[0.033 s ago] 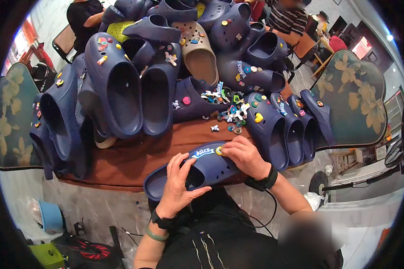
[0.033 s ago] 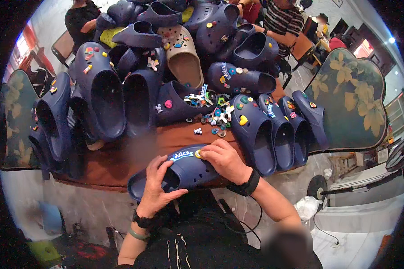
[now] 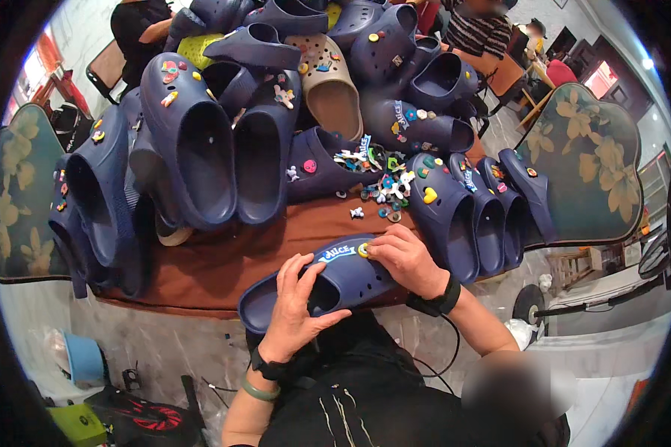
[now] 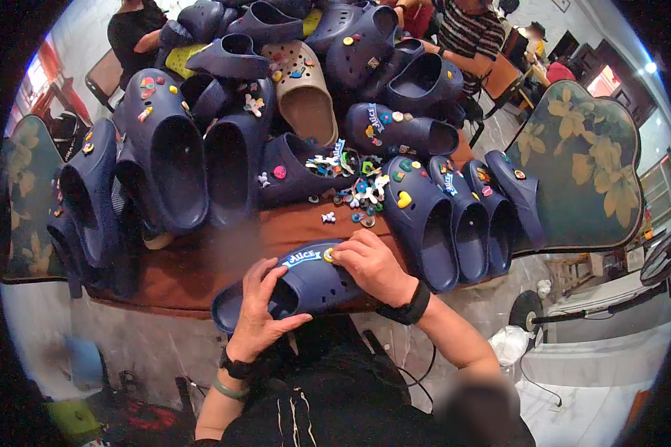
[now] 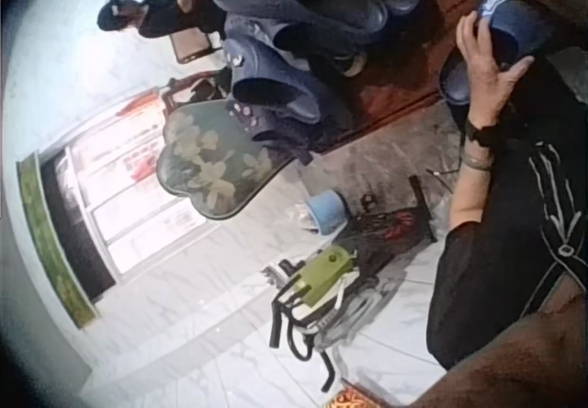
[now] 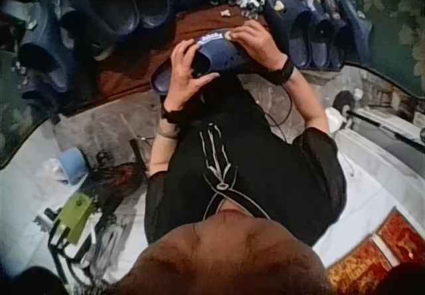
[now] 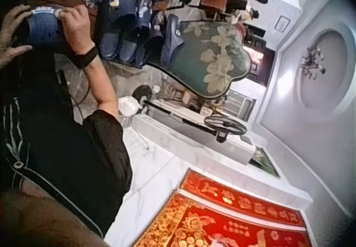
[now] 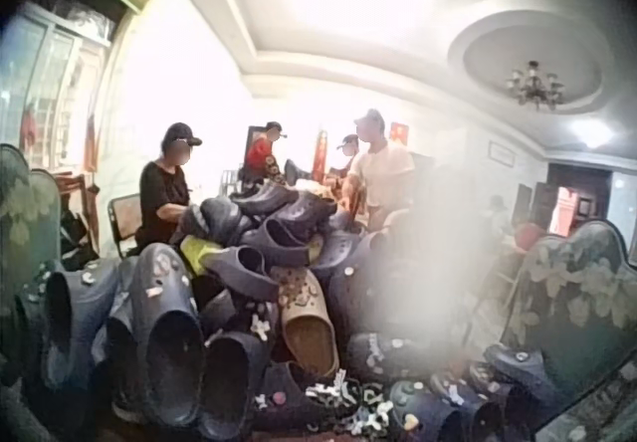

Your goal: Applying decorative charms to the holes of plastic foam clogs.

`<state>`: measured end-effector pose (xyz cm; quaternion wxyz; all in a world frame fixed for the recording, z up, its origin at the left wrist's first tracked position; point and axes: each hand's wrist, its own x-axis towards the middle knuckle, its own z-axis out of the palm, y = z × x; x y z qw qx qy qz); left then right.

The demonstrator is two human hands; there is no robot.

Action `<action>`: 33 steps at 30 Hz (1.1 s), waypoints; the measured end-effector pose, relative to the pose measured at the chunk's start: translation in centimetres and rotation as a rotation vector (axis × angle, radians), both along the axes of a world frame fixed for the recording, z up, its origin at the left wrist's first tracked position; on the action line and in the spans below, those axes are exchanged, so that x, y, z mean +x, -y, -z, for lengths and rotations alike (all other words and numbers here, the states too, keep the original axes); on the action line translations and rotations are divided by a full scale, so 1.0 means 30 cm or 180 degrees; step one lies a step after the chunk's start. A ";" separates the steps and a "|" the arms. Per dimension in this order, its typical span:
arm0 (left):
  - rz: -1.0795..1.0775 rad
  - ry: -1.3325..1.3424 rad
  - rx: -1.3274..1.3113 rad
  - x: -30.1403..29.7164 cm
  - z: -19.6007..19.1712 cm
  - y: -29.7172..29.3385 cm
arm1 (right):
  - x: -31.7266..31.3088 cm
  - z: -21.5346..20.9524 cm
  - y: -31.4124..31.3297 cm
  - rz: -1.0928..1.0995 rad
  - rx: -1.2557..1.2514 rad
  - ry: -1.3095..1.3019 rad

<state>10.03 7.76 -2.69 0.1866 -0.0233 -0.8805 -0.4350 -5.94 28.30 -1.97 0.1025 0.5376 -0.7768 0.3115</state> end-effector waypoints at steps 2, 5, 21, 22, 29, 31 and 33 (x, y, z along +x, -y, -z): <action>0.0024 0.0007 0.0032 0.002 0.005 -0.003 | 0.011 -0.004 0.019 0.0107 0.0036 -0.0369; 0.0051 -0.0022 0.0039 -0.001 0.006 -0.001 | 0.039 0.003 0.052 0.0333 -0.0174 -0.0271; -0.0030 -0.0006 0.0012 -0.012 0.002 -0.004 | -0.009 -0.046 0.031 0.0267 0.0262 -0.0088; -0.0040 -0.0004 0.0012 -0.011 0.004 -0.002 | -0.012 -0.038 0.032 0.0257 0.0262 -0.0087; 0.0080 -0.0031 0.0004 -0.015 0.004 0.000 | -0.075 0.008 -0.009 0.0011 0.0222 0.0161; 0.0085 -0.0054 0.0008 -0.015 0.003 0.001 | -0.104 0.021 -0.020 -0.0175 0.0258 0.0347; 0.0077 -0.0145 -0.0026 -0.014 0.009 0.002 | -0.117 -0.005 -0.018 -0.0272 0.0441 0.0608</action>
